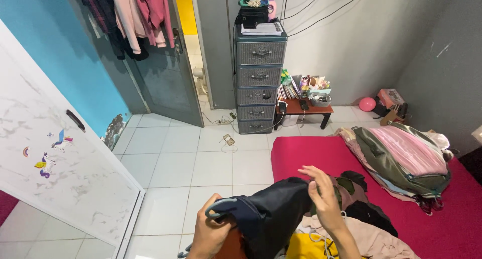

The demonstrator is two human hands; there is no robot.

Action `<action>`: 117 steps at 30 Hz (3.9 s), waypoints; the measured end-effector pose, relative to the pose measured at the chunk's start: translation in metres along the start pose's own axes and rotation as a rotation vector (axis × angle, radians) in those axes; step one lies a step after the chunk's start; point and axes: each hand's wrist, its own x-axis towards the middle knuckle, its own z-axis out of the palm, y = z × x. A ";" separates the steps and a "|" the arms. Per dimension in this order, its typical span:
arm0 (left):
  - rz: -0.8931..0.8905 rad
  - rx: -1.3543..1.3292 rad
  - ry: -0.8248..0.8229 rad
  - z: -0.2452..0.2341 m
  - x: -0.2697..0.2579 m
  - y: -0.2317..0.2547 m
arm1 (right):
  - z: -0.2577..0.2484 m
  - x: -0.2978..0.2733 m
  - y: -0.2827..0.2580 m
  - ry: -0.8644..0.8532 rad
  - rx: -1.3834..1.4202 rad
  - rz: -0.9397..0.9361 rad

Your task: The recorder takes a jacket from a bed and hangs it on a hanger inside a wardrobe.

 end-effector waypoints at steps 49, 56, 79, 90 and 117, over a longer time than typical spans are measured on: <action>-0.076 0.381 -0.232 0.000 0.006 0.031 | -0.022 -0.045 0.070 0.486 0.133 0.614; 0.274 0.587 -0.325 -0.005 0.012 0.018 | -0.023 -0.042 0.079 0.514 0.191 0.614; 0.262 0.246 -0.087 0.008 -0.008 0.017 | -0.020 -0.060 0.052 0.333 0.141 0.557; 0.460 0.309 -0.058 0.017 -0.015 0.023 | -0.019 -0.044 -0.044 -0.105 -0.168 -0.065; 0.411 0.177 -0.307 0.060 -0.017 0.016 | -0.011 -0.077 -0.033 -0.334 -0.166 -0.163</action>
